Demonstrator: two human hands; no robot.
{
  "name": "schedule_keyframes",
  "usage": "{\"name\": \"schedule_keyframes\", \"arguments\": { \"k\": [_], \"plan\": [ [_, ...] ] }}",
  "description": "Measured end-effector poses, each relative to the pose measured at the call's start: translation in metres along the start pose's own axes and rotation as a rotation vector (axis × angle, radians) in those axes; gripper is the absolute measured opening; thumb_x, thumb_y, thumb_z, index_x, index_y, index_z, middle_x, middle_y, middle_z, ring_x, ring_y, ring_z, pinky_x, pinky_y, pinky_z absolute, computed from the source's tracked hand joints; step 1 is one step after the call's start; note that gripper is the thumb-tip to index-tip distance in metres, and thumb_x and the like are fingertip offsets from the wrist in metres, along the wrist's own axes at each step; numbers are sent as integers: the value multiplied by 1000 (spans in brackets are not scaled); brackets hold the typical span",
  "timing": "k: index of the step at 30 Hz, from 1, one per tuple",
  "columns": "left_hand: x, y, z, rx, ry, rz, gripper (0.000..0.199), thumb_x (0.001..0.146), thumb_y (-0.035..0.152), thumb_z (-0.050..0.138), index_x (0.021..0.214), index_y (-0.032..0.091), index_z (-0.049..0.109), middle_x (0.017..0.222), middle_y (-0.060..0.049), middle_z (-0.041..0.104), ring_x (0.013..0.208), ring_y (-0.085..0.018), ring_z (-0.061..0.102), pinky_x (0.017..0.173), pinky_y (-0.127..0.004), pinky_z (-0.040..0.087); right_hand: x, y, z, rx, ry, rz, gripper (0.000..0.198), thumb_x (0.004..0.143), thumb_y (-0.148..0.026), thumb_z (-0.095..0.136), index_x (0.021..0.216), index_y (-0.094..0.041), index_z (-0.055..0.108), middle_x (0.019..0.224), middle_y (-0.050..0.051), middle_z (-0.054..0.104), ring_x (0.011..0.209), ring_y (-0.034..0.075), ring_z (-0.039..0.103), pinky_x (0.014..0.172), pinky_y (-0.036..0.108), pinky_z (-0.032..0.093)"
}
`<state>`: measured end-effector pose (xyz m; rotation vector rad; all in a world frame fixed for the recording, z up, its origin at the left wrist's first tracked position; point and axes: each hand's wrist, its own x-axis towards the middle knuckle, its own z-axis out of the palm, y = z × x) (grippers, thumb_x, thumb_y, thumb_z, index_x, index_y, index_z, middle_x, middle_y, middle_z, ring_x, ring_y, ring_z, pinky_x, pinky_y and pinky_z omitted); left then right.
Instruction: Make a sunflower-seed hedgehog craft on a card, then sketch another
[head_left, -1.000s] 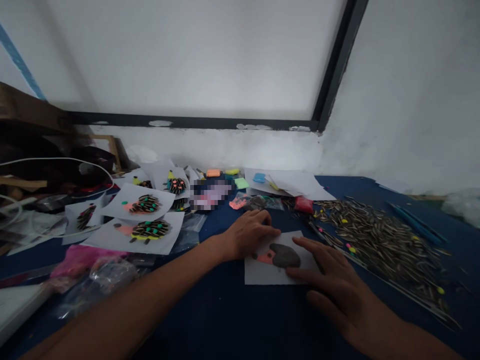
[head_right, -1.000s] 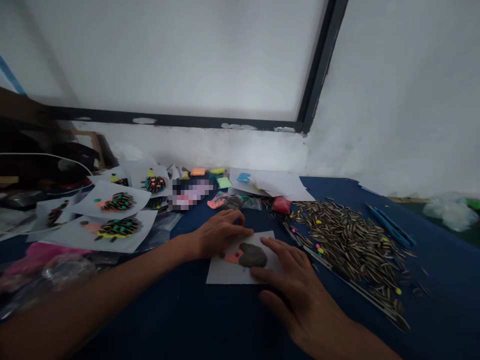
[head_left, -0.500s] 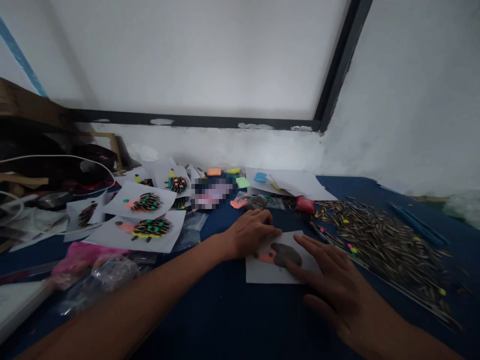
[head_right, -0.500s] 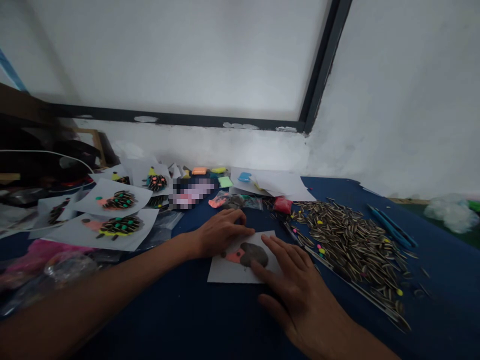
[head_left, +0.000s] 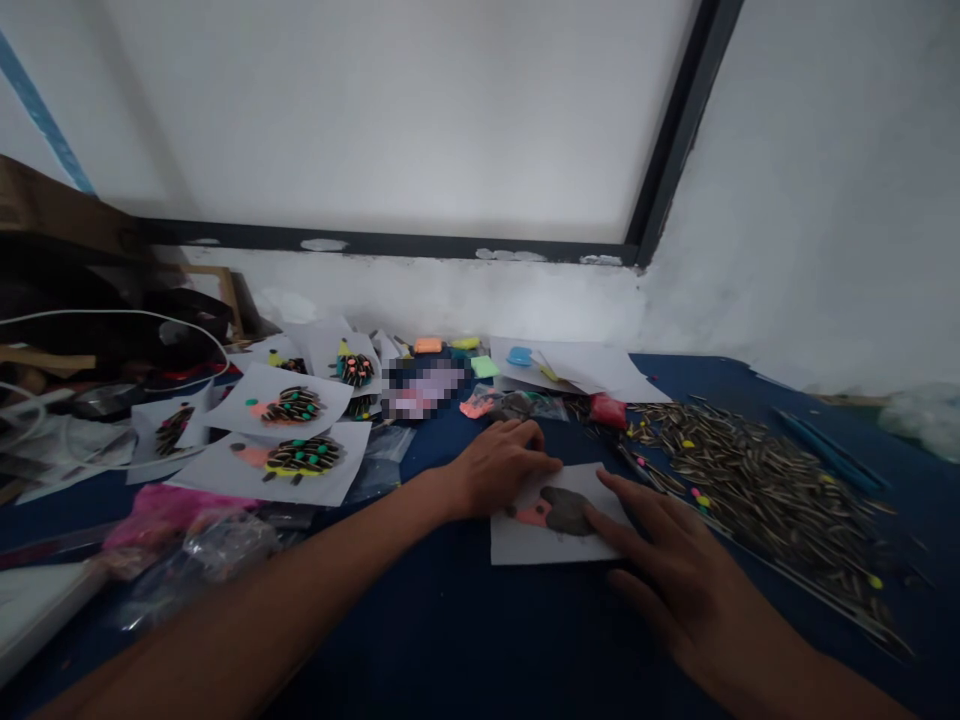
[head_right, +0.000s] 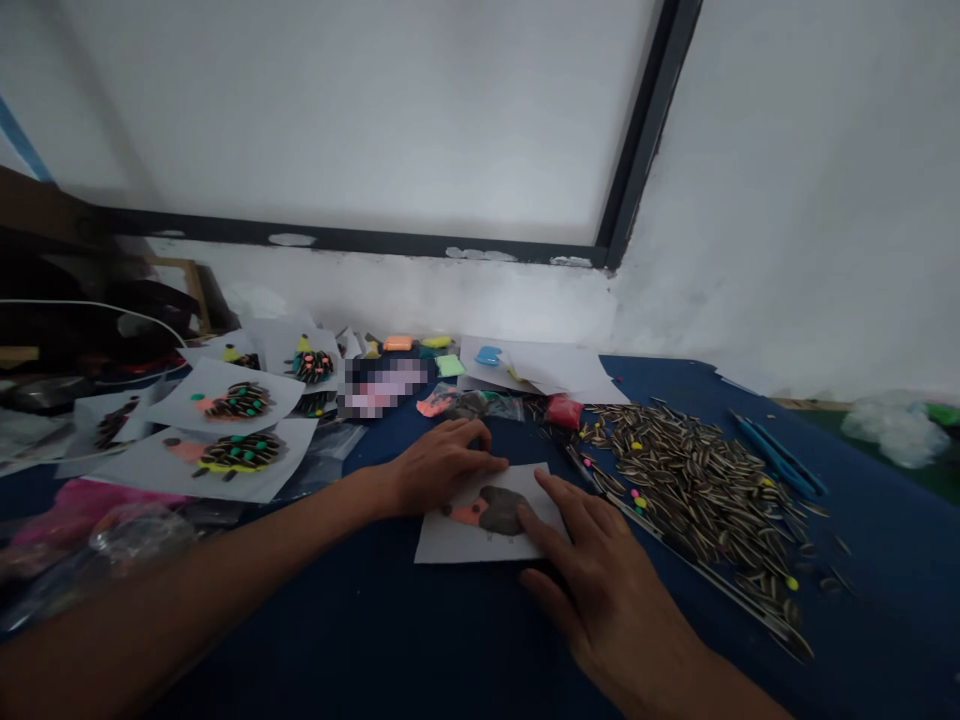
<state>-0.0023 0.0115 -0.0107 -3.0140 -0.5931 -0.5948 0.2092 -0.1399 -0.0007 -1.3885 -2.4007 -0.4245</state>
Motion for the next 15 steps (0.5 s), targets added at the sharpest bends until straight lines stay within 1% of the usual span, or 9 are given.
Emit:
{"name": "schedule_keyframes", "arguments": {
  "k": [2, 4, 7, 9, 13, 15],
  "plan": [
    [0, 0, 1, 0, 4, 4, 31, 90, 20, 51, 117, 29, 63, 107, -6, 54, 95, -20, 52, 84, -34, 41, 0, -1, -1, 6, -17, -9, 47, 93, -41, 47, 140, -35, 43, 150, 7, 35, 128, 31, 43, 92, 53, 49],
    [-1, -1, 1, 2, 8, 10, 31, 90, 20, 52, 117, 29, 63, 108, -6, 54, 95, -19, 52, 84, -33, 41, 0, -1, -2, 5, -36, -31, 47, 92, -43, 48, 139, -38, 44, 152, 6, 32, 130, 33, 41, 93, 54, 48],
    [-1, -1, 2, 6, 12, 8, 31, 89, 19, 53, 116, 29, 64, 107, -6, 54, 95, -19, 53, 84, -33, 41, 1, -1, -2, 11, -40, -42, 42, 92, -41, 48, 134, -38, 50, 152, 6, 32, 131, 33, 40, 94, 54, 48],
    [-1, -1, 2, 5, 4, 3, 31, 89, 19, 52, 116, 29, 64, 106, -6, 54, 95, -19, 53, 84, -33, 41, 0, 0, -2, 29, -31, -43, 41, 93, -39, 46, 133, -37, 52, 151, 5, 33, 130, 32, 41, 93, 52, 49],
    [0, 0, 1, 4, -8, 4, 31, 89, 20, 53, 118, 29, 63, 108, -7, 54, 96, -20, 52, 84, -33, 40, 1, 1, 1, 50, -31, 6, 46, 95, -39, 43, 140, -39, 41, 152, 4, 30, 133, 30, 38, 95, 53, 47],
    [1, 1, 0, -2, -15, -10, 30, 91, 21, 50, 117, 29, 64, 107, -7, 54, 95, -20, 52, 84, -33, 40, 4, 1, 3, 51, -49, 31, 46, 95, -39, 42, 141, -40, 40, 153, 3, 29, 134, 30, 36, 97, 54, 45]
  ]
}}
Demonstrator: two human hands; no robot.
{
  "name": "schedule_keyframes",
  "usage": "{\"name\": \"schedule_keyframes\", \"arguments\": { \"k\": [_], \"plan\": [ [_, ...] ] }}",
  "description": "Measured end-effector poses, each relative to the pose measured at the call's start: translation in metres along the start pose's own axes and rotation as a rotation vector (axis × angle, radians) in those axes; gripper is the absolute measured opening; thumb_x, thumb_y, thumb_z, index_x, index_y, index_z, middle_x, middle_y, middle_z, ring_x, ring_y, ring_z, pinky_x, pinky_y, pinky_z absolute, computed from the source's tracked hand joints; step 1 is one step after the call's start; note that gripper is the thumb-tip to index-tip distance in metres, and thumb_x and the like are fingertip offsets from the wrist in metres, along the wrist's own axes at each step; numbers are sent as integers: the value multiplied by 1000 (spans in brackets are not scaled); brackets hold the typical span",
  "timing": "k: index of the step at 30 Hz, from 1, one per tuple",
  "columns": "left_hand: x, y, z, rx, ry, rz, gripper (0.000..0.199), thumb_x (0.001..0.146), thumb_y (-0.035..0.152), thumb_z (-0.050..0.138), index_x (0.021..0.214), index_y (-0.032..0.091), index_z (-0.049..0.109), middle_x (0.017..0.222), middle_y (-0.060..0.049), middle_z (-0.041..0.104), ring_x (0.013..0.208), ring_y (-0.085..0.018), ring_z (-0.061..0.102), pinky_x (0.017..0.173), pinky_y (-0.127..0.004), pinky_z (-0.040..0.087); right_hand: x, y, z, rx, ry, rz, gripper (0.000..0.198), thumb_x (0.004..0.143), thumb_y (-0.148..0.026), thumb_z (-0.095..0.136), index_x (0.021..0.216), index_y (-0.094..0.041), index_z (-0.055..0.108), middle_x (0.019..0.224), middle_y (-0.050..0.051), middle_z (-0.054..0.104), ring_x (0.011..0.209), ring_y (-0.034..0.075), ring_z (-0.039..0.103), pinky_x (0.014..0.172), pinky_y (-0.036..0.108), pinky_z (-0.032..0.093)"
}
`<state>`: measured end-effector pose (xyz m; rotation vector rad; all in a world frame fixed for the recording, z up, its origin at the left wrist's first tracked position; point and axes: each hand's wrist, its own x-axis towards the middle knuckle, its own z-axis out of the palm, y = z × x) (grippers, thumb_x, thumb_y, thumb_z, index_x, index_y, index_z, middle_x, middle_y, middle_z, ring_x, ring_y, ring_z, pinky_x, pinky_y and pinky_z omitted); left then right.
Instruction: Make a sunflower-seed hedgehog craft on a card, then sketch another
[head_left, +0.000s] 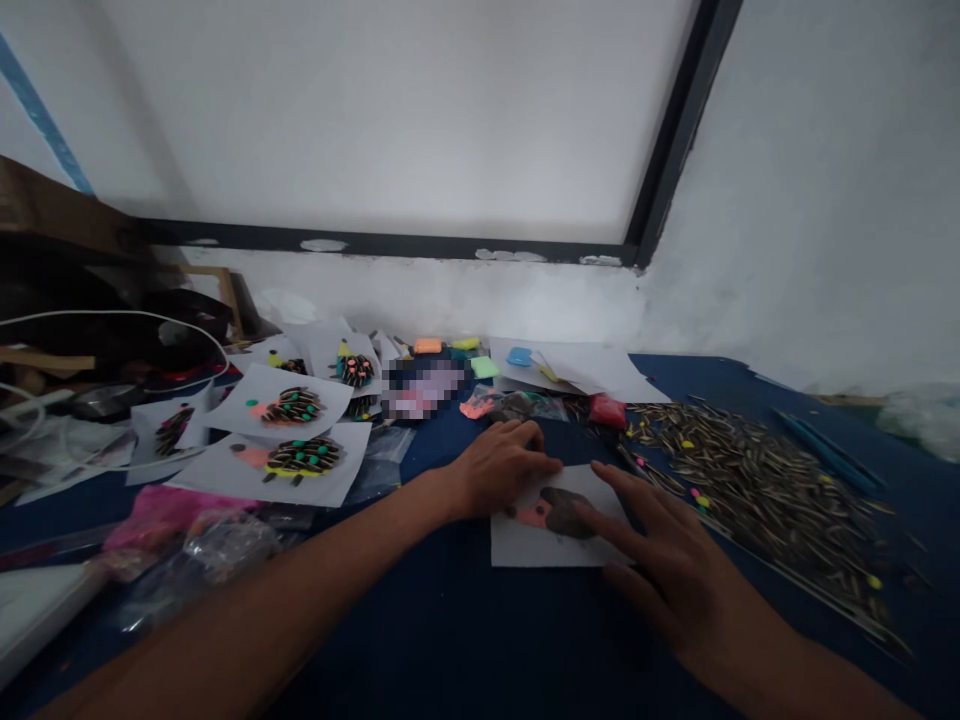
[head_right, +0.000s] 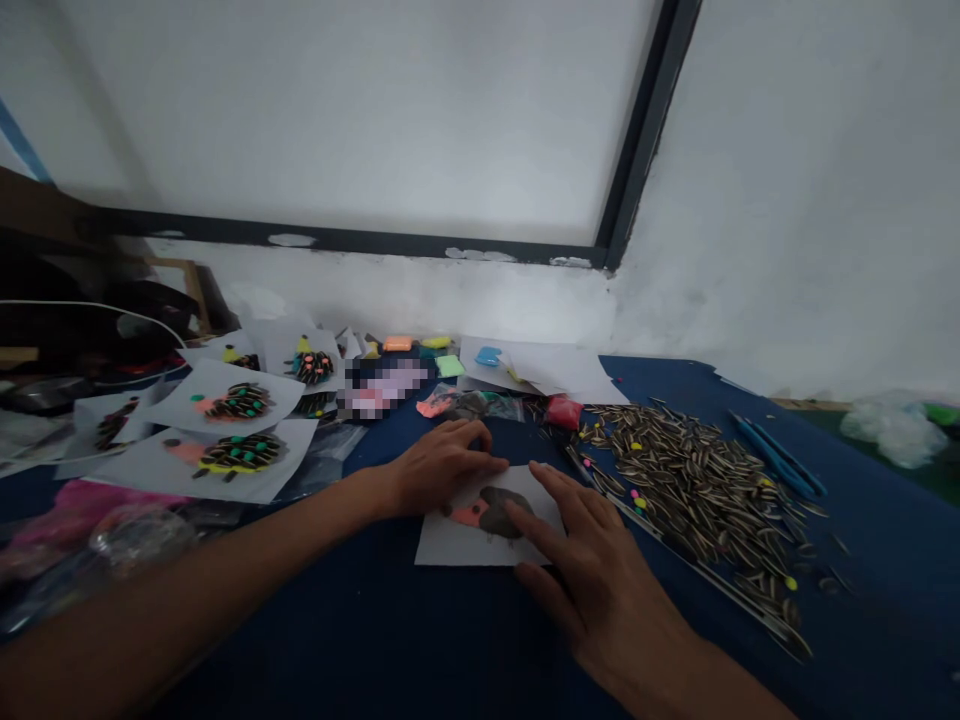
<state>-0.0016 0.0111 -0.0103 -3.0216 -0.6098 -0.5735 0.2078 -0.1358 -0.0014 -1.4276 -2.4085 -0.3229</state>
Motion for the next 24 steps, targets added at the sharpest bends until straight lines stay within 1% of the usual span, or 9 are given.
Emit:
{"name": "schedule_keyframes", "arguments": {
  "k": [3, 7, 12, 16, 19, 22, 24],
  "plan": [
    [0, 0, 0, -17, 10, -8, 29, 93, 23, 48, 116, 29, 64, 106, -7, 55, 95, -20, 52, 83, -34, 40, 6, -2, 1, 0, -15, -6, 43, 95, -38, 42, 139, -42, 43, 153, 4, 30, 135, 30, 35, 98, 54, 44],
    [0, 0, 0, -30, 19, 9, 29, 91, 23, 50, 117, 28, 64, 108, -7, 55, 97, -21, 52, 85, -35, 40, 15, -3, 4, -6, -11, -19, 42, 94, -37, 46, 136, -39, 48, 149, 7, 36, 134, 32, 37, 97, 53, 44],
    [0, 3, -5, -49, -14, -22, 29, 91, 21, 50, 116, 27, 65, 109, -7, 55, 99, -21, 52, 85, -34, 41, 18, 1, 11, 22, 48, -41, 35, 95, -34, 43, 127, -34, 58, 143, 10, 44, 130, 32, 42, 95, 54, 46],
    [1, 4, -8, -40, -42, -17, 32, 88, 19, 54, 117, 26, 64, 108, -8, 55, 99, -22, 53, 84, -36, 41, 15, 5, 12, 89, 91, -4, 36, 96, -32, 41, 129, -30, 56, 143, 10, 45, 129, 29, 44, 95, 49, 48],
    [1, 4, -6, -52, -22, -14, 32, 89, 18, 51, 116, 27, 64, 108, -8, 56, 96, -22, 53, 83, -36, 42, 12, 4, 9, 80, 69, 35, 37, 95, -33, 43, 130, -32, 55, 144, 8, 44, 130, 29, 43, 96, 50, 47],
    [0, 4, -5, -94, 10, -48, 33, 91, 15, 46, 115, 26, 65, 107, -8, 57, 97, -20, 54, 85, -35, 42, 12, 3, 7, 48, 26, 37, 35, 94, -35, 45, 127, -34, 58, 146, 7, 43, 131, 31, 42, 98, 53, 45],
    [0, 5, -5, -114, 21, -65, 34, 91, 14, 46, 117, 25, 64, 108, -8, 57, 99, -21, 54, 87, -36, 42, 11, 4, 8, 48, 5, 38, 35, 94, -36, 45, 126, -34, 59, 146, 7, 43, 130, 31, 43, 98, 54, 45]
  ]
}}
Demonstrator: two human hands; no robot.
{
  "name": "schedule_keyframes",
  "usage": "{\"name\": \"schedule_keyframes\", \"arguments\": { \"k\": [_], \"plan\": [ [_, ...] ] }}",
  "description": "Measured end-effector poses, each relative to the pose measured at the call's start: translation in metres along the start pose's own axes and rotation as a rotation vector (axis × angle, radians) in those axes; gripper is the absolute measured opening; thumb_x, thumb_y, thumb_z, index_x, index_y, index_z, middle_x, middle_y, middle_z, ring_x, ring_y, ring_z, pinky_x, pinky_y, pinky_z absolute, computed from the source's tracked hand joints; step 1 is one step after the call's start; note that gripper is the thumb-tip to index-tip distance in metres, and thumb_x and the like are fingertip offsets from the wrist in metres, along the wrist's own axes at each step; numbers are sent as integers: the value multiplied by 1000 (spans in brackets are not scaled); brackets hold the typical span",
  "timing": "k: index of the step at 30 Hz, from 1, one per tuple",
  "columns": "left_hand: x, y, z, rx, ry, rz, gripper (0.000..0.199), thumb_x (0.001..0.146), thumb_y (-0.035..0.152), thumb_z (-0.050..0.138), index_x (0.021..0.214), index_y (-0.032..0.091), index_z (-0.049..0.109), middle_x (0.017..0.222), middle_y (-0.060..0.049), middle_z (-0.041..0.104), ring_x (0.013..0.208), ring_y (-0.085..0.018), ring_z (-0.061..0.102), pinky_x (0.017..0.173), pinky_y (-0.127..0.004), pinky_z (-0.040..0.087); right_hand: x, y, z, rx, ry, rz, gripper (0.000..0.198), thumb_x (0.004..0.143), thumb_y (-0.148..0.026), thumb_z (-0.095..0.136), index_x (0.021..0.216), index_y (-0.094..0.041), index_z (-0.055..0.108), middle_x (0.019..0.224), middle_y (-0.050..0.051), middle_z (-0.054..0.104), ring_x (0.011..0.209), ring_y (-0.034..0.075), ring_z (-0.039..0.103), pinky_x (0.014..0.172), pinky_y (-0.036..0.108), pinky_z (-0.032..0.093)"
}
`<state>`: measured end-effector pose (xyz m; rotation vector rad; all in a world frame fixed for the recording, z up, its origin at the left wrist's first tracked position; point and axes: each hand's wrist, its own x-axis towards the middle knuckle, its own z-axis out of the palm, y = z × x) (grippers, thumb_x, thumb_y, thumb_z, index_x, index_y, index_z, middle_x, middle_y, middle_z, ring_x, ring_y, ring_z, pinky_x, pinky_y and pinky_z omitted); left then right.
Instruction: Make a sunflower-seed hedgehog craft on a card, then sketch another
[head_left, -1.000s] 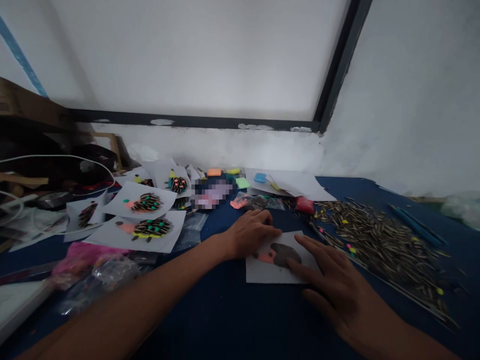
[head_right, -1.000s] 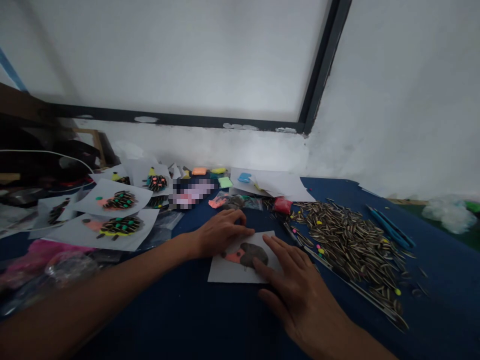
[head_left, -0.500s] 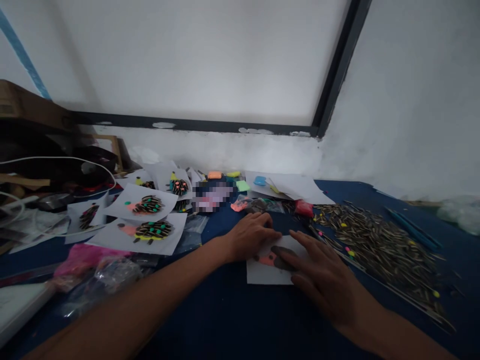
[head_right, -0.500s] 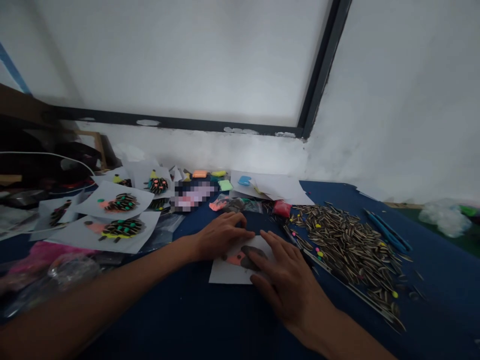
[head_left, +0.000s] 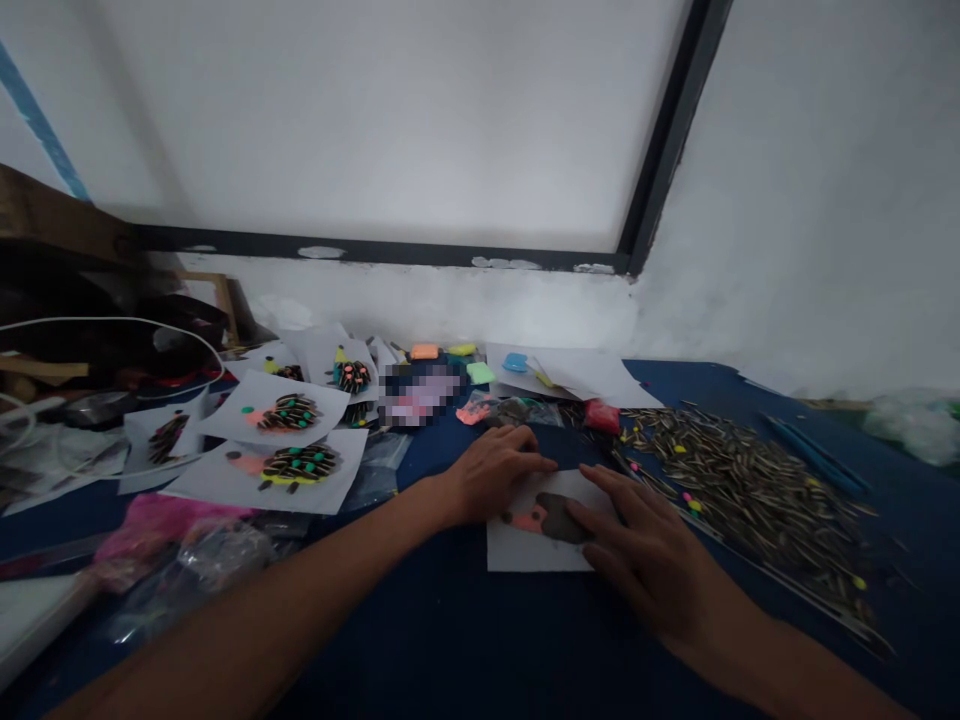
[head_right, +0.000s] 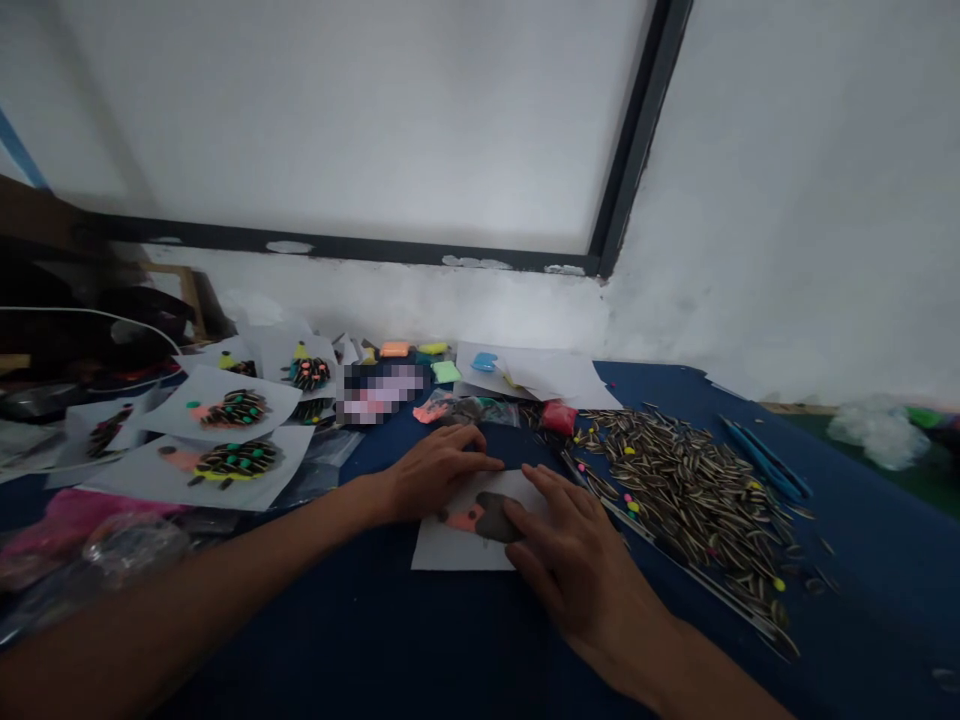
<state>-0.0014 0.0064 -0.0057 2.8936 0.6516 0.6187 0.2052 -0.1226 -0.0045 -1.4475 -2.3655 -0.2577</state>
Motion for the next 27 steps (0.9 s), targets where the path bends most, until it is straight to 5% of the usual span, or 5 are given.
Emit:
{"name": "schedule_keyframes", "arguments": {
  "k": [6, 10, 17, 27],
  "plan": [
    [2, 0, -3, -90, 27, -60, 29, 90, 10, 44, 106, 19, 67, 101, -8, 60, 96, -19, 56, 84, -31, 44, -7, 14, 7, 82, 101, 99, 44, 95, -35, 42, 138, -27, 46, 143, 9, 46, 130, 27, 45, 102, 48, 45],
    [5, -1, -4, -213, 62, -104, 17, 88, 18, 52, 95, 15, 67, 92, -7, 61, 87, -16, 57, 79, -28, 44, 0, 21, 7, 71, 150, 45, 39, 95, -29, 40, 133, -23, 50, 140, 10, 50, 128, 25, 47, 104, 48, 44],
    [7, 2, -3, -205, 35, -161, 8, 75, 19, 66, 80, 14, 64, 81, -3, 59, 78, -15, 54, 70, -26, 42, 36, 26, 8, -106, 17, -21, 51, 80, -2, 36, 123, -14, 61, 118, 14, 66, 109, 24, 61, 90, 44, 52],
    [7, 3, -3, -330, 86, -193, 10, 73, 12, 64, 83, 14, 65, 80, -3, 61, 77, -14, 55, 69, -24, 42, 41, 22, -2, 77, 71, 33, 27, 85, -13, 45, 98, -17, 68, 85, 8, 68, 81, 21, 63, 74, 37, 53]
  ]
}}
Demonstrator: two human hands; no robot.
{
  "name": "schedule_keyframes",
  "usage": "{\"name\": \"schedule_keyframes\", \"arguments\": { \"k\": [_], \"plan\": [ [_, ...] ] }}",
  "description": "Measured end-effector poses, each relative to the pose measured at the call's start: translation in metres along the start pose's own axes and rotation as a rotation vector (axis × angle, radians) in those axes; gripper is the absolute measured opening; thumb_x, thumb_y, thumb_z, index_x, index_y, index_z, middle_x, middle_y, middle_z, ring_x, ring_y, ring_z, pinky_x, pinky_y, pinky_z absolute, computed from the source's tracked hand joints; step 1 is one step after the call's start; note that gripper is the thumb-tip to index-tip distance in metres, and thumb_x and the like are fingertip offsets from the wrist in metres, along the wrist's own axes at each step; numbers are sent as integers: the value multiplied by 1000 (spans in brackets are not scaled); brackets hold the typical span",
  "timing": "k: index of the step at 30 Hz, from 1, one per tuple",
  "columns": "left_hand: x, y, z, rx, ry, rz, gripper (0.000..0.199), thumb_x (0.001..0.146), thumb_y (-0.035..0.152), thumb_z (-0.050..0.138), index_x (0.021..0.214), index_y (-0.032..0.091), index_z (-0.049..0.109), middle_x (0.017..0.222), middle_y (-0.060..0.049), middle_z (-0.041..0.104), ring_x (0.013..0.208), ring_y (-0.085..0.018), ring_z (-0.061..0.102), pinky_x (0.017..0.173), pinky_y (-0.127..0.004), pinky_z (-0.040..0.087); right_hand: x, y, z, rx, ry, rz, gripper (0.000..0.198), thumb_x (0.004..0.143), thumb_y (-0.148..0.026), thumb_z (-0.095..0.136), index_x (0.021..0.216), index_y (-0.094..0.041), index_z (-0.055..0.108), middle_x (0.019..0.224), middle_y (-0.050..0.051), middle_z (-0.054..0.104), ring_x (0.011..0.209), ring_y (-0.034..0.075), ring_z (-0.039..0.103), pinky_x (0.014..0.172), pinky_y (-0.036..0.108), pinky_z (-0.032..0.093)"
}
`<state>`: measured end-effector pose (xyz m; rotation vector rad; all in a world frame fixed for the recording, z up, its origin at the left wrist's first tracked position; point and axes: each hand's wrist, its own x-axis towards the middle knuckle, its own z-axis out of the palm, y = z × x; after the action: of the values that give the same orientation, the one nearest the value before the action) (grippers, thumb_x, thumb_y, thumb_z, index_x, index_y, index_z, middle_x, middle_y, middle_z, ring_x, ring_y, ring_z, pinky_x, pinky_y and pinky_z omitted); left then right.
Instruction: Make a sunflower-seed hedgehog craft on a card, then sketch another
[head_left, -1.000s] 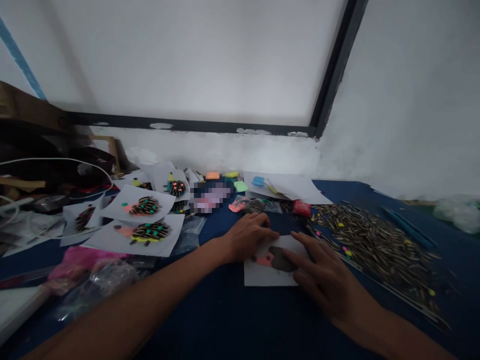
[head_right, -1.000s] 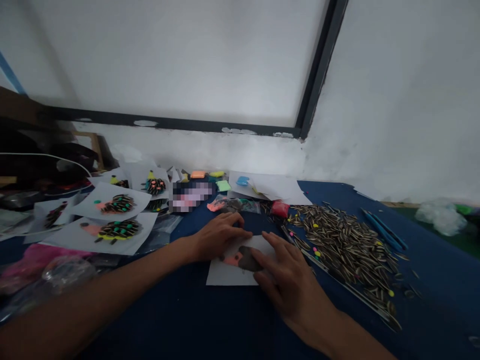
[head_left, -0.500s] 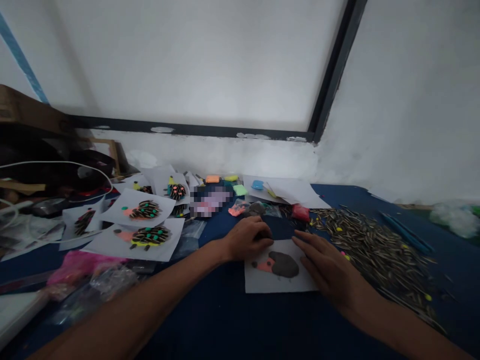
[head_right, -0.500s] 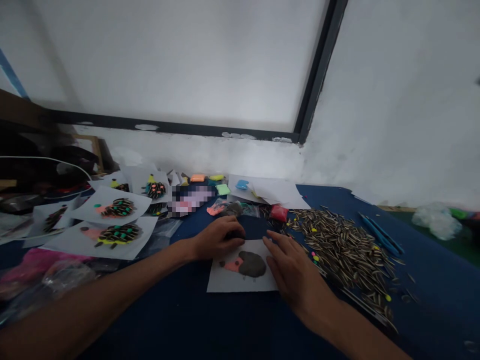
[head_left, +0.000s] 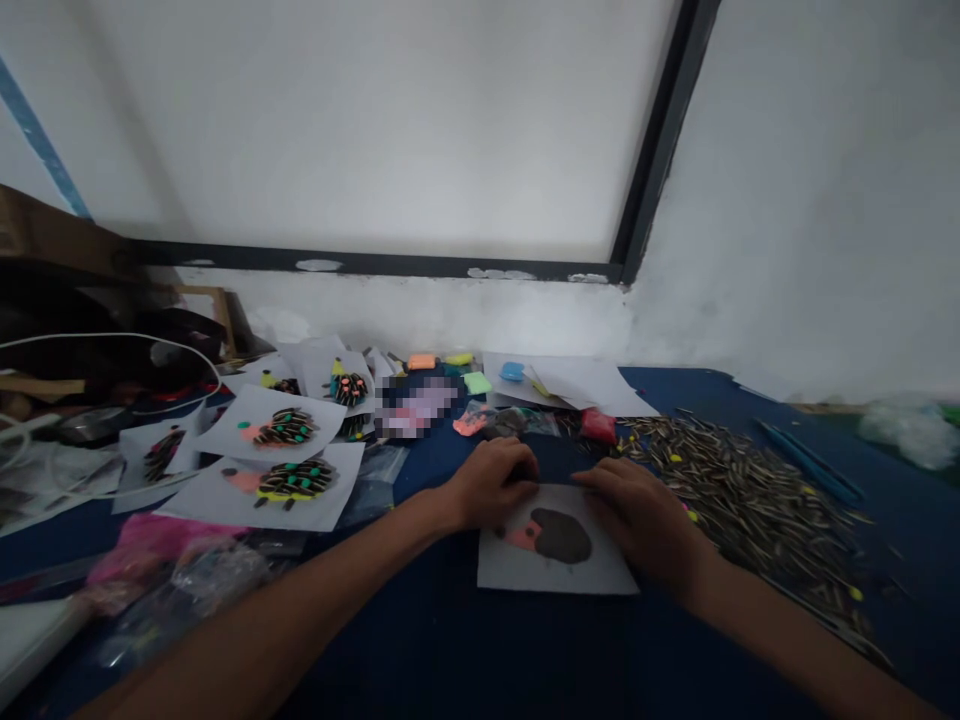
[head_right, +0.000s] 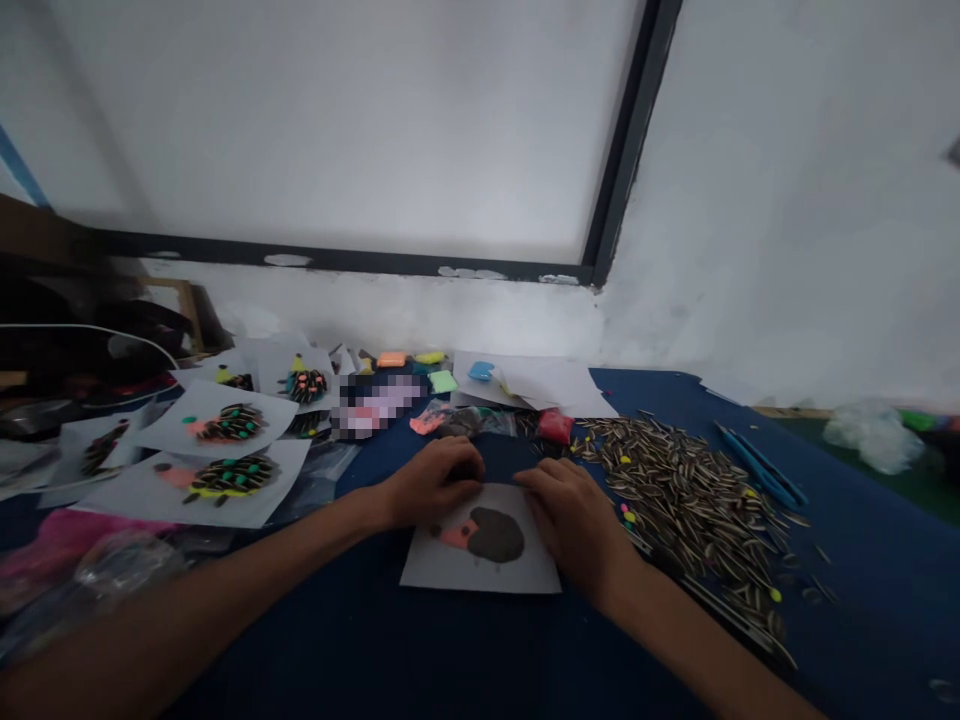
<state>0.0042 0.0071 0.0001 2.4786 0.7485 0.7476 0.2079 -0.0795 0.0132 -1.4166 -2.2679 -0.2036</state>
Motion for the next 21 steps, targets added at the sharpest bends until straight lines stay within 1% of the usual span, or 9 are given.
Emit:
{"name": "schedule_keyframes", "arguments": {
  "k": [2, 4, 6, 7, 8, 10, 14, 16, 21],
  "plan": [
    [0, 2, 0, -93, 17, 7, 15, 76, 13, 63, 90, 13, 67, 82, -3, 63, 78, -14, 56, 70, -24, 42, 1, -2, -3, 61, 55, 6, 23, 87, -16, 45, 88, -19, 68, 82, 7, 67, 79, 21, 63, 72, 36, 52],
    [-1, 6, 0, -214, -1, -14, 12, 80, 16, 58, 86, 12, 68, 80, -4, 65, 77, -14, 57, 69, -23, 43, 1, -4, -6, 139, 129, 39, 21, 88, -19, 46, 86, -20, 67, 82, 6, 67, 80, 21, 64, 71, 35, 52],
    [-1, 9, 1, -340, -25, -64, 16, 83, 17, 54, 79, 11, 68, 76, -3, 65, 73, -13, 57, 65, -21, 43, 0, -6, -8, 248, 201, 140, 16, 87, -25, 50, 94, -21, 65, 82, 5, 68, 79, 20, 66, 71, 34, 53],
    [-1, 10, 1, -395, -26, -90, 17, 84, 18, 53, 78, 11, 67, 75, -3, 65, 71, -13, 57, 63, -21, 42, 0, -7, -8, 314, 222, 207, 18, 86, -28, 53, 99, -21, 63, 82, 4, 69, 78, 20, 66, 70, 34, 54],
    [-1, 10, 1, -442, -18, -110, 17, 84, 20, 53, 78, 11, 67, 74, -3, 65, 70, -13, 56, 62, -20, 42, 0, -8, -9, 385, 227, 277, 24, 84, -31, 56, 105, -21, 60, 81, 3, 69, 75, 20, 67, 68, 34, 55],
    [0, 10, 1, -520, -6, -137, 17, 83, 22, 54, 77, 11, 66, 73, -3, 64, 67, -12, 55, 59, -20, 41, 0, -9, -11, 541, 196, 390, 35, 80, -36, 61, 111, -20, 56, 77, 3, 70, 72, 21, 68, 64, 34, 57],
    [1, 6, -1, -633, -25, -206, 19, 82, 26, 56, 76, 11, 65, 68, -2, 62, 62, -10, 52, 53, -18, 39, 2, -13, -16, 795, 54, 486, 30, 76, -40, 64, 100, -20, 61, 83, 5, 74, 77, 23, 71, 62, 34, 59],
    [1, 5, -2, -659, -41, -232, 21, 82, 29, 58, 75, 11, 66, 67, -2, 61, 60, -10, 52, 51, -18, 38, 4, -14, -18, 840, -5, 508, 28, 75, -40, 65, 95, -20, 63, 86, 6, 75, 78, 24, 72, 61, 35, 60],
    [0, 4, -3, -673, -76, -237, 22, 80, 31, 61, 75, 10, 67, 64, -2, 62, 56, -9, 52, 51, -18, 38, 3, -13, -16, 877, -69, 554, 30, 71, -41, 69, 91, -20, 63, 85, 7, 75, 74, 24, 72, 60, 36, 61]
  ]
}}
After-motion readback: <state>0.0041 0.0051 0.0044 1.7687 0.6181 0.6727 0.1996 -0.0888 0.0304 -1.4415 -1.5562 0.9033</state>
